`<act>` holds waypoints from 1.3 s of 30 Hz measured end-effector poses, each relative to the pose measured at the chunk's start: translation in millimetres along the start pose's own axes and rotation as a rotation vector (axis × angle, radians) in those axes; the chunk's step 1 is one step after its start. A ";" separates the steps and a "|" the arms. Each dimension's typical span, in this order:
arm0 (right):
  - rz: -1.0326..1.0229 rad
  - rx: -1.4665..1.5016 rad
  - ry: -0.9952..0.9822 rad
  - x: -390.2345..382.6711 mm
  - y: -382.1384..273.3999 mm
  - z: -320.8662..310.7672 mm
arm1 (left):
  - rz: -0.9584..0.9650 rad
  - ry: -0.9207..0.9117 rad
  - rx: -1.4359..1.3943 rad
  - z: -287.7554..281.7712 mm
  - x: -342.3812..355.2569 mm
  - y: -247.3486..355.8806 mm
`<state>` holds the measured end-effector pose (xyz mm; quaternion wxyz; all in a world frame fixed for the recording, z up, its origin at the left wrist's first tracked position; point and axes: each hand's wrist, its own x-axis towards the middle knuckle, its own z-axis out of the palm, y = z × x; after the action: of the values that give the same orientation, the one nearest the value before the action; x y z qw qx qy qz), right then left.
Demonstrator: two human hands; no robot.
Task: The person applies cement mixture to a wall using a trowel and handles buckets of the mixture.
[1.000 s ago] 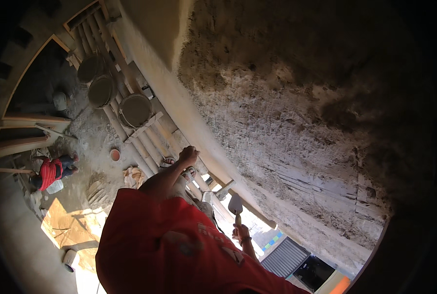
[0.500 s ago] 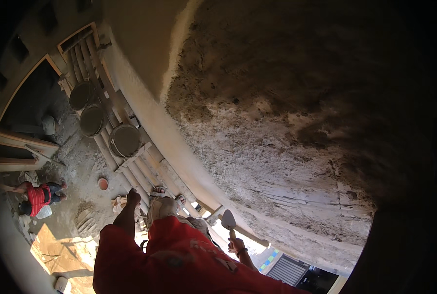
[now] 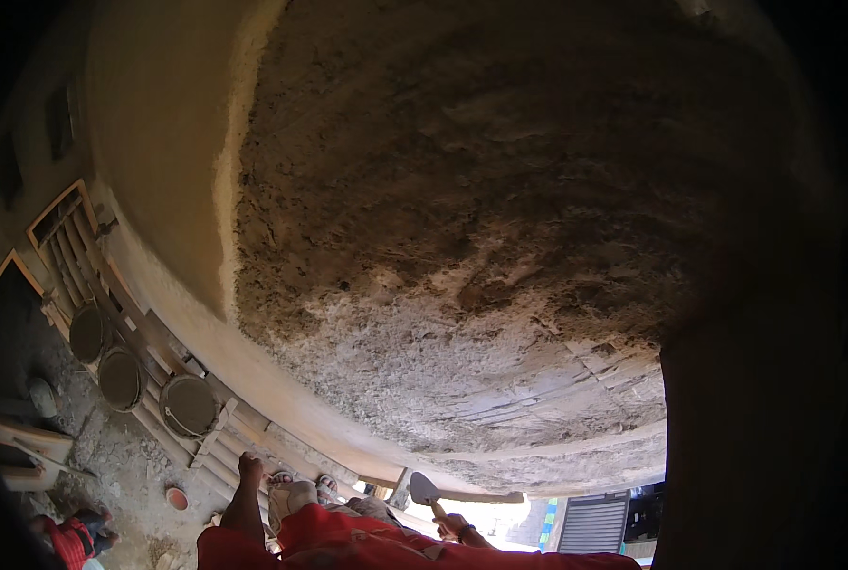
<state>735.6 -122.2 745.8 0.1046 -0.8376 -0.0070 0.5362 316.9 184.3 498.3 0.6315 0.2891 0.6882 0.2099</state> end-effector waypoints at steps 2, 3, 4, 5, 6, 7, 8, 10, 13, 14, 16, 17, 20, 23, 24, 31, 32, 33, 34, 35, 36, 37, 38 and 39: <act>0.009 -0.018 -0.046 4.4 0.3 5.7 | 0.013 -0.027 -0.120 -29.1 20.4 -30.5; 0.047 -0.035 0.070 -21.3 18.0 -1.2 | -0.160 -0.053 -0.065 -2.1 10.1 -33.7; 0.030 -0.072 0.061 -12.5 9.0 7.4 | 0.208 -0.205 0.429 -34.1 15.8 -46.0; 0.030 -0.086 0.067 -16.9 5.3 9.8 | 0.652 -0.205 0.873 -50.5 19.6 -61.1; 0.028 -0.090 0.065 -20.3 1.2 12.8 | 0.634 -0.114 1.288 -53.4 31.4 -68.2; 0.042 -0.090 0.074 -24.9 2.9 10.0 | 0.335 -0.188 0.999 -46.9 44.4 -67.2; 0.062 -0.092 0.094 -28.0 12.0 6.8 | -0.177 -0.151 0.271 -35.3 42.0 -64.5; 0.094 -0.082 0.109 -30.4 26.2 9.2 | -0.464 -0.159 -0.144 -33.4 32.0 -54.0; 0.067 0.082 0.060 -23.1 26.2 12.0 | -0.364 -0.128 0.026 -26.8 32.6 -36.1; 0.052 0.076 0.061 -19.8 24.6 13.5 | -0.301 -0.135 0.060 -26.2 35.2 -30.0; 0.033 0.085 0.070 -21.0 18.8 17.5 | -0.197 -0.141 0.130 -20.6 27.7 -20.5; 0.008 0.075 0.078 -26.4 9.4 19.8 | -0.201 -0.146 0.159 -22.7 32.4 -11.8; 0.016 0.058 0.070 -31.3 10.9 12.5 | -0.058 -0.157 0.088 -7.7 22.8 0.6; -0.028 0.042 0.083 -44.0 1.7 14.7 | -0.092 -0.168 0.007 -14.8 8.8 11.3; 0.000 0.038 0.073 -47.8 0.2 16.0 | -0.116 -0.160 0.026 -21.6 2.6 10.7; 0.077 0.075 0.052 -69.6 -7.4 22.7 | -0.217 -0.161 0.185 -54.2 -4.2 -7.9; 0.080 0.084 0.058 -71.8 -2.4 22.9 | -0.237 -0.147 0.217 -54.4 -8.0 -9.0; 0.082 0.093 0.064 -74.4 1.8 22.1 | -0.243 -0.169 0.261 -52.5 -9.6 -7.9; 0.080 0.100 0.066 -75.5 4.9 23.7 | -0.245 -0.186 0.304 -52.4 -10.3 -4.9; 0.089 0.124 0.068 -77.0 8.7 25.3 | -0.247 -0.204 0.346 -52.4 -11.3 -1.7; 0.099 0.149 0.070 -78.8 13.2 26.6 | -0.189 -0.201 0.275 -42.7 -12.3 -0.1; 0.109 0.175 0.072 -80.3 18.9 29.2 | -0.154 -0.228 0.270 -34.1 -15.0 6.3; 0.105 0.197 0.075 -76.9 17.7 27.3 | -0.108 -0.251 0.254 -20.4 -13.2 19.4; 0.099 0.219 0.074 -75.7 21.8 29.9 | -0.087 -0.299 0.215 -4.5 -11.7 33.1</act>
<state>674.4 -147.9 797.6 0.1691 -0.8395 0.0971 0.5072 317.2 201.6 529.2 0.7006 0.3526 0.6172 0.0624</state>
